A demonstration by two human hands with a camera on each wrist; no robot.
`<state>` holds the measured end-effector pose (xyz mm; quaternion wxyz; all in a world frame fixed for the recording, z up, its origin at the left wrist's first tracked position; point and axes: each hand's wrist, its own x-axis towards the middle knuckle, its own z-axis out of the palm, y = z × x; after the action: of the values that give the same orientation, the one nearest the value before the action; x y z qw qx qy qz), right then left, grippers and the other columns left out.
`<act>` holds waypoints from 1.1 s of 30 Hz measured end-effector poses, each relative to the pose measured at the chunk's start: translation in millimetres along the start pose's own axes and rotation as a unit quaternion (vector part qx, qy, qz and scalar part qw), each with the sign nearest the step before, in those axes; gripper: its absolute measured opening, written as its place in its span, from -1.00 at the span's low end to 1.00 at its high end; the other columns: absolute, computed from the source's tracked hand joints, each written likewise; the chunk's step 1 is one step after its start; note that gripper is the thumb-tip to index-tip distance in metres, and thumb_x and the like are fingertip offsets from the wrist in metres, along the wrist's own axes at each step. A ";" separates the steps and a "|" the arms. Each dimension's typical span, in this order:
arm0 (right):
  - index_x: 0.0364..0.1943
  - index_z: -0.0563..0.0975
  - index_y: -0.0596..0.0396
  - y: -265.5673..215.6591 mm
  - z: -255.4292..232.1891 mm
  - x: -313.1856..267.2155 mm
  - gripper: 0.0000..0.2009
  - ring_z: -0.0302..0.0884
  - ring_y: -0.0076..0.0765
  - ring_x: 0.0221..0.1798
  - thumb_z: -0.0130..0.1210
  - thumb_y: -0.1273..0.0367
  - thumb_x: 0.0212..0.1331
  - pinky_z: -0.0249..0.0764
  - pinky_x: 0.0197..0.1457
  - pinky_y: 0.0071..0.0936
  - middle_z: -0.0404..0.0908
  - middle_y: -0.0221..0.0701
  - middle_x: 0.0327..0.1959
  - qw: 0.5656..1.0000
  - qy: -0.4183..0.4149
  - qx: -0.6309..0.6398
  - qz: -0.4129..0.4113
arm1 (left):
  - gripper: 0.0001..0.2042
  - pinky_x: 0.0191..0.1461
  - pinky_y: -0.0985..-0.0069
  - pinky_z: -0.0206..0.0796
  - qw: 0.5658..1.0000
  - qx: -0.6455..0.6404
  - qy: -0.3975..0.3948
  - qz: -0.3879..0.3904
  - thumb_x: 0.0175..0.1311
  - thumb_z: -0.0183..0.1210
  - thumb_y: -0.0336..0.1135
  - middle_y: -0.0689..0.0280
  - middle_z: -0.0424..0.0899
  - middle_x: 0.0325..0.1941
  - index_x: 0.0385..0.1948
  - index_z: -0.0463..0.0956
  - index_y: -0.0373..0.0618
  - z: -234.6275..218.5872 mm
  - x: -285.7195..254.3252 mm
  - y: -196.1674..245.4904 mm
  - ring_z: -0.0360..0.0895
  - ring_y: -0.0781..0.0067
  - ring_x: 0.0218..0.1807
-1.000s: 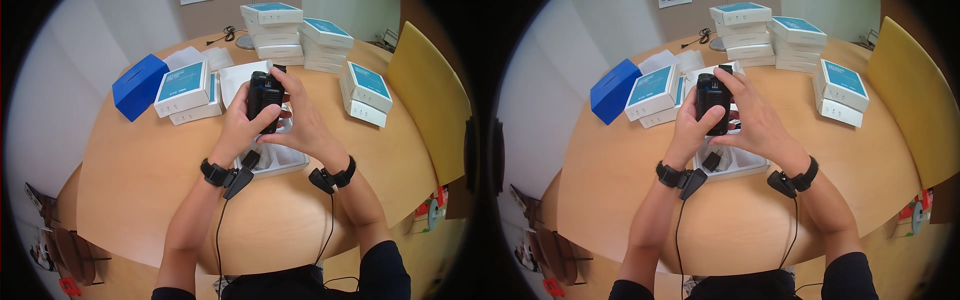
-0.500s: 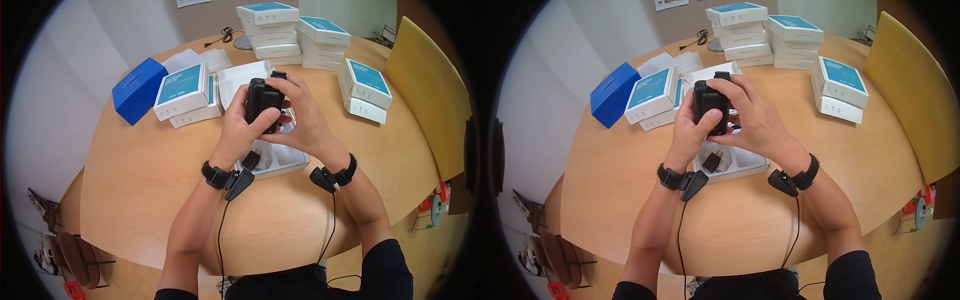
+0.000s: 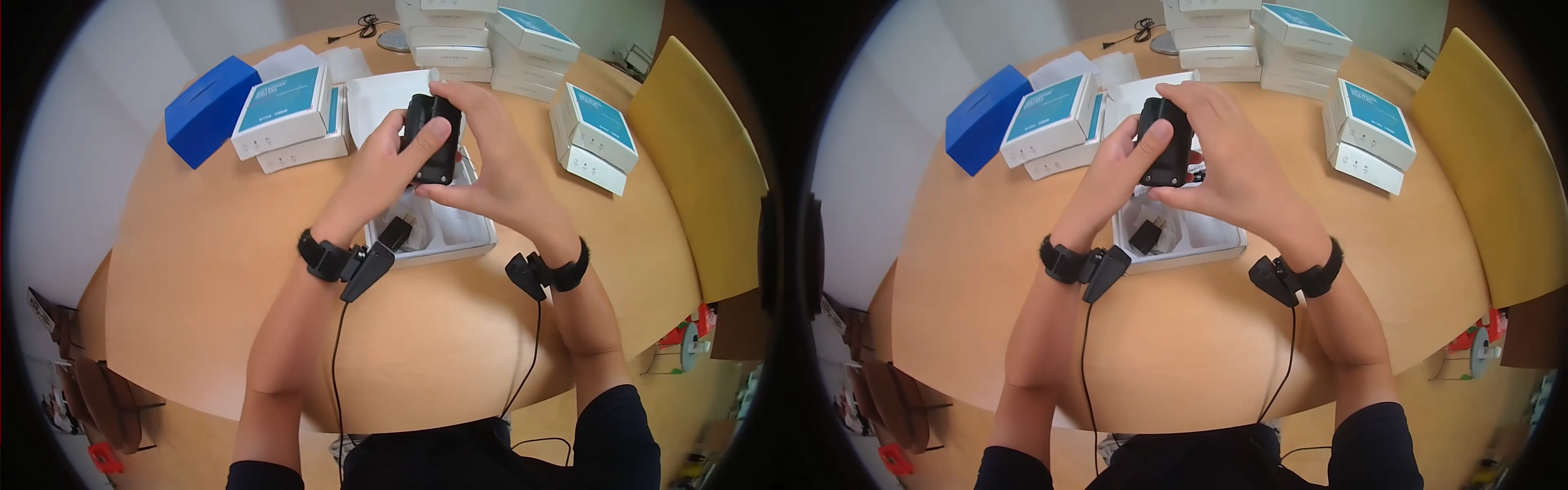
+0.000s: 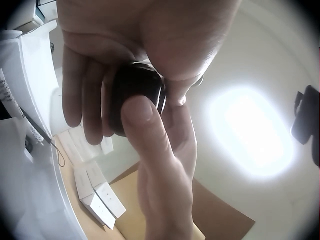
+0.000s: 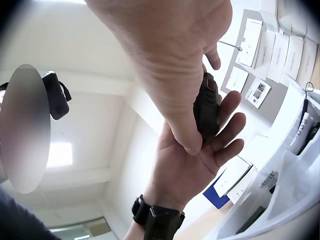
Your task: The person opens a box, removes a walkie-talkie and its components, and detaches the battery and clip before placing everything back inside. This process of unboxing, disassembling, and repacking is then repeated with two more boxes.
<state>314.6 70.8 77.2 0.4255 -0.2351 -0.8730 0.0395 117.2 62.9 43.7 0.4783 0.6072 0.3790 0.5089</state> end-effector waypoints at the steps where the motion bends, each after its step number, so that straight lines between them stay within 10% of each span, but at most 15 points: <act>1: 0.51 0.35 0.06 2.3 -4.2 -0.7 -0.01 0.53 -0.02 0.39 0.64 0.29 -0.11 0.67 0.32 -0.16 0.44 -0.17 0.43 1.000 -0.021 0.003 0.009 | -0.37 -0.17 0.64 0.52 1.000 0.007 -0.009 -0.015 0.53 0.21 0.25 0.15 0.80 -0.14 0.10 0.48 -0.29 -3.3 -0.4 0.0 0.75 0.53 -0.17; 6: 0.52 0.37 0.09 24.8 -22.0 -7.4 -0.05 0.51 -0.11 0.44 0.57 0.14 -0.02 0.48 0.54 -0.13 0.50 -0.19 0.43 0.966 -0.125 0.188 0.127 | -0.32 -0.13 0.61 0.54 0.993 0.052 -0.022 -0.108 0.53 0.11 0.37 0.25 0.82 -0.21 -0.03 0.72 -0.24 -23.0 -0.5 10.6 0.70 0.56 -0.21; 17: 0.47 0.41 0.05 25.6 -22.1 -12.8 -0.09 0.48 -0.09 0.44 0.57 0.18 -0.06 0.41 0.51 -0.22 0.55 -0.20 0.39 0.881 -0.415 0.071 0.217 | -0.50 -0.03 0.37 0.52 0.905 0.400 0.119 -0.076 0.43 0.29 0.13 0.16 0.81 -0.22 -0.08 0.76 -0.24 -48.7 1.4 -24.6 0.73 0.30 -0.18; 33: 0.23 0.62 0.16 58.6 -0.2 -28.2 -0.44 0.67 -0.20 0.19 0.48 0.16 0.22 0.55 0.33 -0.29 0.74 -0.22 0.09 0.906 -0.325 0.163 0.219 | -0.64 -0.05 0.42 0.52 0.916 0.380 0.094 -0.085 0.40 0.34 -0.09 0.27 0.76 -0.30 -0.07 0.75 -0.25 -63.7 4.1 -49.7 0.68 0.40 -0.23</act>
<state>351.7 110.2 41.1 0.1315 -0.3218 -0.8708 0.3477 56.9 91.9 -1.7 0.2154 0.6581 0.6373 0.3382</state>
